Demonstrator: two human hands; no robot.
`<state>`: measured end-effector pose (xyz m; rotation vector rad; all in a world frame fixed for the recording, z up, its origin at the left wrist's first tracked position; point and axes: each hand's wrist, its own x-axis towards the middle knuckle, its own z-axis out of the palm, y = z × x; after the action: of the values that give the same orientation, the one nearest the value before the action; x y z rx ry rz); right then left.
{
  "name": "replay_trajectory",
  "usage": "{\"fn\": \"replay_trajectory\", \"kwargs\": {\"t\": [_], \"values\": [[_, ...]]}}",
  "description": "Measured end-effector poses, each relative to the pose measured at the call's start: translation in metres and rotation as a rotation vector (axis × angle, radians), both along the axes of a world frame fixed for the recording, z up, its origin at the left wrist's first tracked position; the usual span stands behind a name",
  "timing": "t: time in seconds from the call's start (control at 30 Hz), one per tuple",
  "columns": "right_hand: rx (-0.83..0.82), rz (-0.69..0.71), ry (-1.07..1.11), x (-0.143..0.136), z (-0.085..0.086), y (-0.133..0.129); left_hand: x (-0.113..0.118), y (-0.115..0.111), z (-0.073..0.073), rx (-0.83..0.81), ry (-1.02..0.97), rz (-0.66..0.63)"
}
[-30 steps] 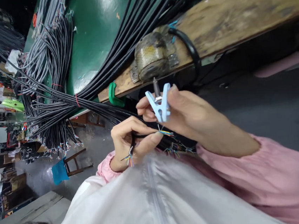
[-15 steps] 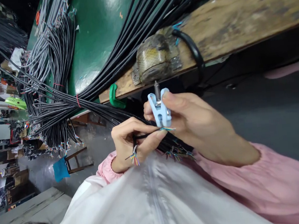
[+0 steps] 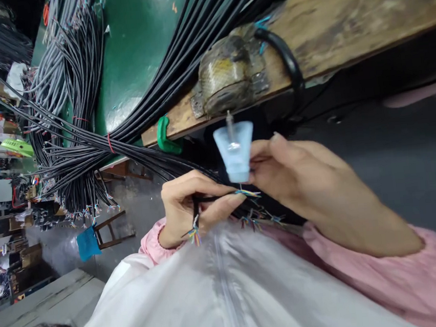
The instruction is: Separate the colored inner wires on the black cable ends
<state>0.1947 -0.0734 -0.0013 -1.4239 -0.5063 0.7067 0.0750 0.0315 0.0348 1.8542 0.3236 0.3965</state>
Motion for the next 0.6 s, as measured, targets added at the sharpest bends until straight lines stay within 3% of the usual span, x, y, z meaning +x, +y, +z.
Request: {"fn": "replay_trajectory", "kwargs": {"t": [0.07, 0.1, 0.17, 0.27, 0.33, 0.47, 0.6], "values": [[0.027, 0.058, 0.122, -0.005, -0.004, -0.009, -0.003, 0.004, 0.003, -0.101, 0.119, -0.039], [0.035, 0.005, 0.113, -0.009, -0.004, -0.013, -0.004, 0.005, 0.003, -0.151, 0.195, -0.039], [0.068, -0.105, -0.015, -0.019, -0.002, -0.020, -0.007, 0.008, 0.000, -0.209, 0.346, -0.007], [0.120, -0.071, -0.211, -0.036, 0.007, -0.027, -0.010, 0.010, -0.008, -0.134, 0.462, -0.020], [0.081, -0.063, -0.327, -0.044, 0.012, -0.027, -0.012, 0.012, -0.011, -0.026, 0.436, -0.092], [0.057, -0.214, -0.426, -0.046, 0.011, -0.022, -0.017, 0.017, -0.011, 0.123, 0.258, -0.204], [0.055, -0.212, -0.362, -0.042, 0.006, -0.020, -0.020, 0.016, -0.012, 0.184, 0.171, -0.142]]}}
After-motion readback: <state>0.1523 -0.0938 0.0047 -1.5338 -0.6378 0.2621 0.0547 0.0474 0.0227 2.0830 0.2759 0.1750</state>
